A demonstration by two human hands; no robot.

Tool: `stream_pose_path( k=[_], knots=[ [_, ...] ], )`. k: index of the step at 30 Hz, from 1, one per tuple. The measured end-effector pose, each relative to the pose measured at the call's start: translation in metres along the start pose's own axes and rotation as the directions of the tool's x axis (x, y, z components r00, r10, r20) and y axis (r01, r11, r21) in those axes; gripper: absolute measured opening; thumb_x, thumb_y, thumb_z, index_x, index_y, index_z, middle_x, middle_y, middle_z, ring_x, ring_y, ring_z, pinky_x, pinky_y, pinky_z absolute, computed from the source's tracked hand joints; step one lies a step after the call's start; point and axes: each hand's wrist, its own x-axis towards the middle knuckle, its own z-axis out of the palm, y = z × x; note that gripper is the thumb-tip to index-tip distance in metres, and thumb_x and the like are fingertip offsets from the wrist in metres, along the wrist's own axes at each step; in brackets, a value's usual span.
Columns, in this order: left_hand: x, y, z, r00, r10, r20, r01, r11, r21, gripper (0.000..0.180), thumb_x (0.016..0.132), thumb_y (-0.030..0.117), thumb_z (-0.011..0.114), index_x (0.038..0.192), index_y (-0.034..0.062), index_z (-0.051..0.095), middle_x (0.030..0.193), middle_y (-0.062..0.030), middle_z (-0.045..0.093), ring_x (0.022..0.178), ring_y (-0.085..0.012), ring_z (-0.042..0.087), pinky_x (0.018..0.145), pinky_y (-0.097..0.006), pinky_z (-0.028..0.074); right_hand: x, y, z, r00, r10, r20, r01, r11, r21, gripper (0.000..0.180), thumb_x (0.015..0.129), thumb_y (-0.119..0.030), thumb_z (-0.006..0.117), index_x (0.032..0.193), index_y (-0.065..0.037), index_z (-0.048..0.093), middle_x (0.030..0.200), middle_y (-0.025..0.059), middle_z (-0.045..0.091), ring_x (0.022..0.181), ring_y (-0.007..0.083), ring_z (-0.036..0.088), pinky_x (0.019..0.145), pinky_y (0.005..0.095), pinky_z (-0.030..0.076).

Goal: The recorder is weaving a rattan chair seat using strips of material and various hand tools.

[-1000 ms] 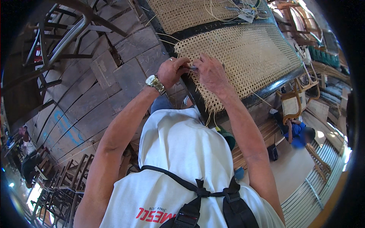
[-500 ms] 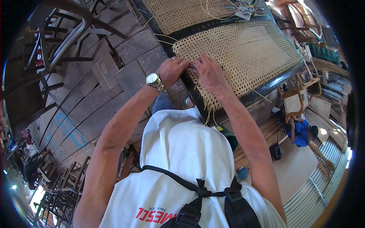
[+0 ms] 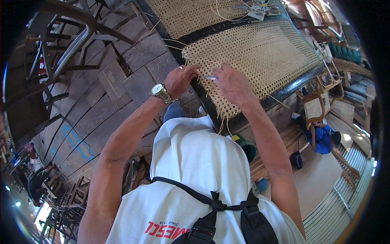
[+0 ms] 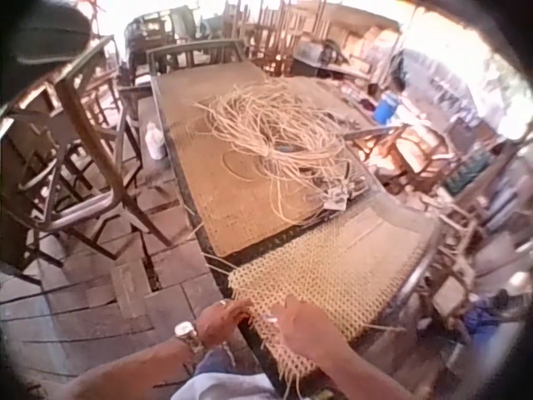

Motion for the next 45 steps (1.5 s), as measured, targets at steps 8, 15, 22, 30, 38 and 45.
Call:
stream_pose_path(
  k=[8, 15, 22, 30, 38, 45],
  knots=[
    [0.015, 0.011, -0.004, 0.988, -0.121, 0.096, 0.111, 0.988, 0.108, 0.035, 0.092, 0.012, 0.064, 0.126, 0.0131, 0.054, 0.096, -0.0096, 0.072, 0.085, -0.0323, 0.068, 0.075, -0.043, 0.055, -0.014, 0.006, -0.010, 1.000, -0.011, -0.008, 0.012, 0.996, 0.094, 0.020, 0.096, -0.022, 0.060, 0.102, -0.005, 0.069, 0.098, 0.0133, 0.063, 0.090, 0.0315, 0.066, 0.080, 0.0422, 0.055],
    [-0.009, 0.021, -0.004, 0.995, -0.035, 0.091, 0.012, 0.971, 0.240, 0.045, 0.088, 0.006, 0.060, 0.132, 0.0079, 0.051, 0.109, -0.0134, 0.070, 0.099, -0.0325, 0.067, 0.088, -0.044, 0.053, -0.038, -0.002, -0.016, 0.985, 0.058, -0.164, -0.013, 0.965, 0.262, 0.015, 0.093, -0.016, 0.064, 0.102, -0.005, 0.069, 0.095, 0.0116, 0.064, 0.088, 0.0313, 0.066, 0.076, 0.0398, 0.054],
    [-0.019, 0.015, -0.012, 0.997, -0.054, 0.062, 0.054, 0.998, 0.012, 0.047, 0.088, 0.002, 0.056, 0.135, 0.0039, 0.048, 0.116, -0.0157, 0.070, 0.110, -0.0313, 0.067, 0.094, -0.043, 0.053, -0.042, -0.001, -0.017, 0.959, 0.266, -0.102, -0.186, 0.854, 0.486, 0.019, 0.094, -0.024, 0.063, 0.102, -0.006, 0.066, 0.096, 0.0133, 0.065, 0.088, 0.0337, 0.066, 0.079, 0.0443, 0.052],
    [0.035, -0.006, -0.015, 0.981, 0.041, 0.191, -0.054, 0.996, 0.067, 0.015, 0.088, 0.011, 0.067, 0.102, 0.0090, 0.066, 0.094, -0.0102, 0.070, 0.088, -0.0335, 0.068, 0.076, -0.042, 0.055, 0.004, -0.004, -0.006, 0.945, 0.320, -0.073, -0.293, 0.924, 0.247, 0.022, 0.094, -0.026, 0.063, 0.102, -0.006, 0.067, 0.097, 0.0142, 0.068, 0.094, 0.0338, 0.067, 0.082, 0.0453, 0.053],
    [0.034, -0.044, -0.009, 0.984, 0.105, 0.146, -0.065, 0.965, -0.256, 0.012, 0.082, 0.008, 0.072, 0.093, 0.0106, 0.071, 0.086, -0.0070, 0.067, 0.083, -0.0286, 0.067, 0.072, -0.040, 0.053, 0.020, -0.015, -0.009, 0.962, 0.270, 0.035, -0.271, 0.960, 0.072, 0.020, 0.093, -0.026, 0.064, 0.104, -0.009, 0.068, 0.100, 0.0130, 0.068, 0.095, 0.0320, 0.069, 0.081, 0.0467, 0.055],
    [0.080, -0.038, -0.013, 0.901, 0.030, 0.433, -0.023, 1.000, -0.022, 0.014, 0.069, 0.019, 0.080, 0.082, 0.0134, 0.077, 0.073, -0.0104, 0.071, 0.074, -0.0306, 0.070, 0.070, -0.041, 0.055, 0.031, -0.007, 0.006, 0.989, 0.122, 0.079, -0.118, 0.992, -0.055, 0.016, 0.091, -0.023, 0.065, 0.100, -0.011, 0.070, 0.096, 0.0141, 0.068, 0.093, 0.0326, 0.070, 0.079, 0.0481, 0.055]
  ],
)
